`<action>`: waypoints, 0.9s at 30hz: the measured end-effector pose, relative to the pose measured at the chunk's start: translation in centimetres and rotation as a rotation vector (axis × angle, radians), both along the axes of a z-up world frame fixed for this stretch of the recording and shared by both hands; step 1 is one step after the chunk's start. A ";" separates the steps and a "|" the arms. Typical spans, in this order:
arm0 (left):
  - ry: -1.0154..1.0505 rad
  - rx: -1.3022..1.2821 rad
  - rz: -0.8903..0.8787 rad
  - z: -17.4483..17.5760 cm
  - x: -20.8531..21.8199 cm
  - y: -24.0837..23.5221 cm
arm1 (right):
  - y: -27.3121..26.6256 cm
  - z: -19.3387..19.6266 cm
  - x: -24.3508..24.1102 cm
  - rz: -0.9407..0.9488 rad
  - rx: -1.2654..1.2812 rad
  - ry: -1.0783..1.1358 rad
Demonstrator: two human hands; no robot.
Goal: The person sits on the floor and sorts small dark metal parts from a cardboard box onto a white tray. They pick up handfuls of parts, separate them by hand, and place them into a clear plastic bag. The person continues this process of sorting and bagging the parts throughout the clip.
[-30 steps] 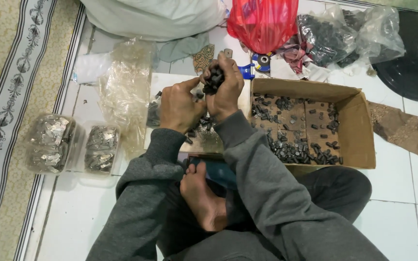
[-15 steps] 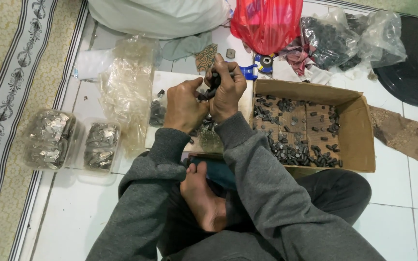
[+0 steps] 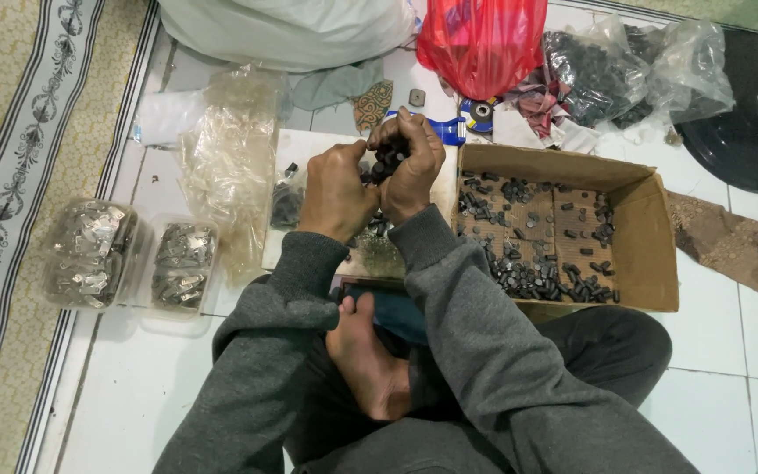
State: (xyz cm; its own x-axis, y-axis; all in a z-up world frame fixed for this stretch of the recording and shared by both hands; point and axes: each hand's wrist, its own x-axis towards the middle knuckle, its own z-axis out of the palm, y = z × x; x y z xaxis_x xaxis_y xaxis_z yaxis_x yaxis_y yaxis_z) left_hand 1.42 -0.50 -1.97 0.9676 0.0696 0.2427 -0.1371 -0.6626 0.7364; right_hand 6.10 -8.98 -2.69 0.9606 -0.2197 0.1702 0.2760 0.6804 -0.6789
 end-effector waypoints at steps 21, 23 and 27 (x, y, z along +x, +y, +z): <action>0.033 0.004 -0.015 0.5 -0.5 -0.1 | 0.2 -1.6 0.6 -0.007 0.037 -0.174; 0.031 0.007 -0.015 -0.1 -0.3 0.0 | 0.2 -1.1 0.2 0.005 0.050 -0.171; 0.035 -0.004 -0.011 0.0 -0.2 0.0 | 0.2 0.1 -0.5 0.031 0.049 -0.145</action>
